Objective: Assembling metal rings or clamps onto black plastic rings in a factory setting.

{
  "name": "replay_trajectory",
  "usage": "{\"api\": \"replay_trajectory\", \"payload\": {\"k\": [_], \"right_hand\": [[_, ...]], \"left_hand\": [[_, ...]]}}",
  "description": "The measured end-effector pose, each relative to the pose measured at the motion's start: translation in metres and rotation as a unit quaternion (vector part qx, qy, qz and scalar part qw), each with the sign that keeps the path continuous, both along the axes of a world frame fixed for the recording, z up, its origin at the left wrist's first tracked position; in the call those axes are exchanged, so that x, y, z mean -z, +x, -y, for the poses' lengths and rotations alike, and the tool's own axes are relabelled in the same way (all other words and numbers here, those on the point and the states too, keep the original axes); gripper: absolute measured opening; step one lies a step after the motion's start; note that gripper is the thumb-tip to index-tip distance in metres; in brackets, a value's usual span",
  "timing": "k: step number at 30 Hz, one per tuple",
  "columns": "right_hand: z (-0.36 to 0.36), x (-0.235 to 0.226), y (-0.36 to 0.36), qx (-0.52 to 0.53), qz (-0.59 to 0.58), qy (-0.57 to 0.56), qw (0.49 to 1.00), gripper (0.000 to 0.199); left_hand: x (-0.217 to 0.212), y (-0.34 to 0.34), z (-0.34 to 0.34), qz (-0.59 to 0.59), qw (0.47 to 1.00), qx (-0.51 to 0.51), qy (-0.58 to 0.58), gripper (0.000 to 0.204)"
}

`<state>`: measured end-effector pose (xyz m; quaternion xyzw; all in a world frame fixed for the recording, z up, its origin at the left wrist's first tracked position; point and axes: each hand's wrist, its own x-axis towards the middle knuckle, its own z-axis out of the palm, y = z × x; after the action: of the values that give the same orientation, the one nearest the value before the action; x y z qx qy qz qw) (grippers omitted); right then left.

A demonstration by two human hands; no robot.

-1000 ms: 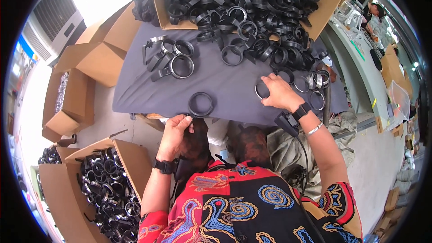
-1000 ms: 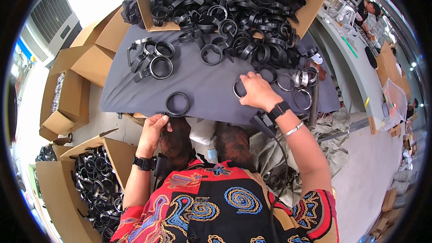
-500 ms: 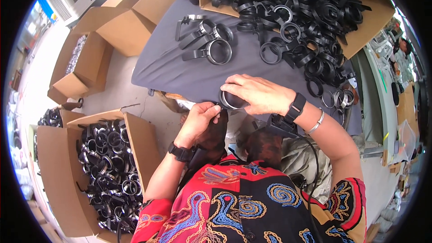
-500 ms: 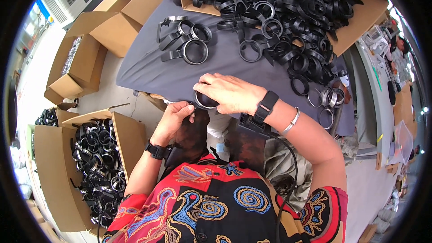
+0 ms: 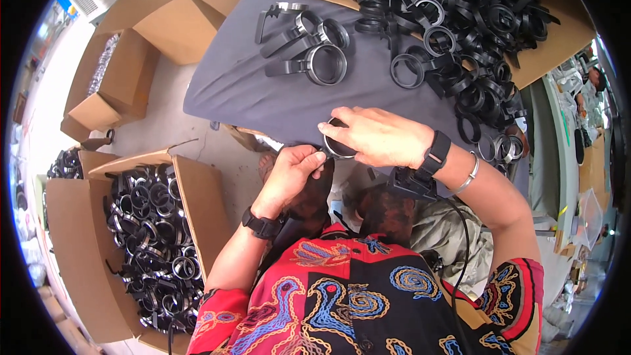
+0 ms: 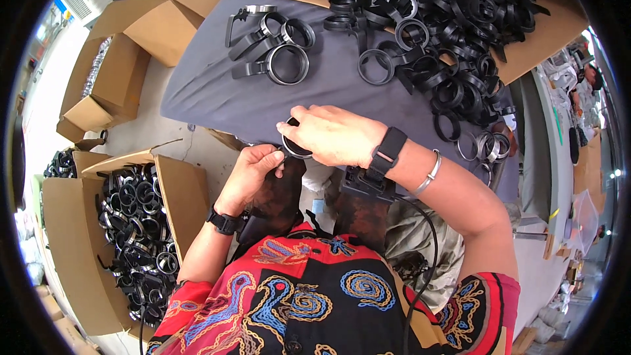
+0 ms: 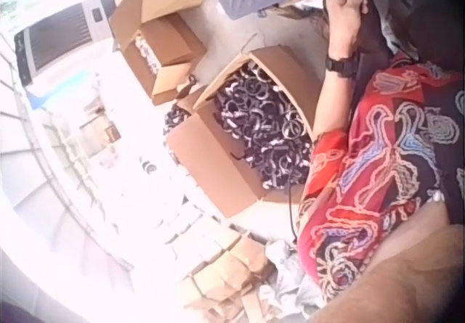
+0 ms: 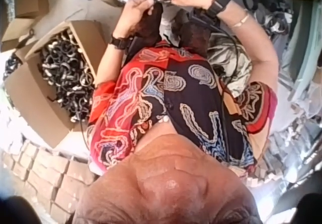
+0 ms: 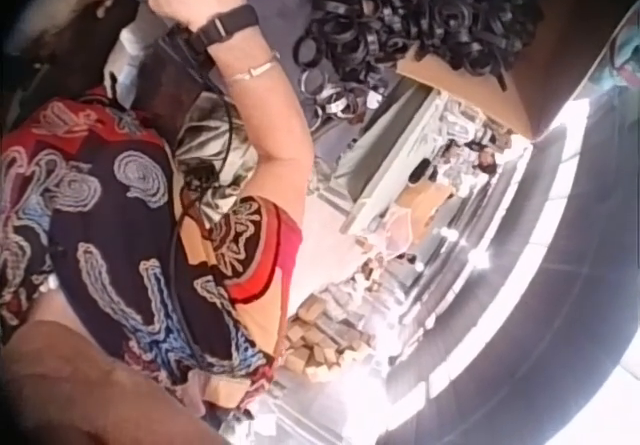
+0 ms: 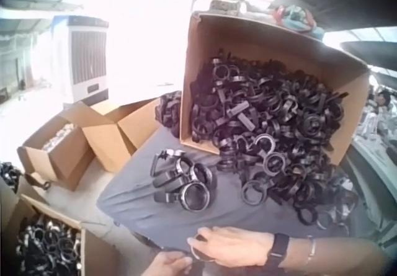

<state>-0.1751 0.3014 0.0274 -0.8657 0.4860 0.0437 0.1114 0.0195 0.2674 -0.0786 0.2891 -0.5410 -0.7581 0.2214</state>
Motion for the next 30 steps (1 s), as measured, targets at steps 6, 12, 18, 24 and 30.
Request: {"api": "replay_trajectory", "payload": {"k": [6,12,18,24,30], "right_hand": [[-0.006,0.007,0.005,0.023,-0.010,-0.028,0.999,0.064],[-0.025,-0.005,-0.011,0.123,0.213,-0.083,0.966,0.084],[-0.021,0.007,-0.053,0.252,0.092,-0.287,0.920,0.055],[0.007,0.048,-0.078,0.356,-0.019,-0.219,0.908,0.016],[-0.015,0.024,-0.073,0.370,0.012,-0.304,0.878,0.009]], "left_hand": [[-0.002,0.001,0.000,0.024,0.999,-0.011,-0.019,0.024],[-0.058,0.011,0.020,0.044,0.984,-0.095,-0.142,0.029],[-0.119,-0.022,0.118,0.156,0.894,-0.134,-0.397,0.038],[-0.102,-0.060,0.178,0.351,0.768,-0.145,-0.515,0.034],[-0.095,-0.052,0.145,0.252,0.709,-0.221,-0.621,0.034]]}}
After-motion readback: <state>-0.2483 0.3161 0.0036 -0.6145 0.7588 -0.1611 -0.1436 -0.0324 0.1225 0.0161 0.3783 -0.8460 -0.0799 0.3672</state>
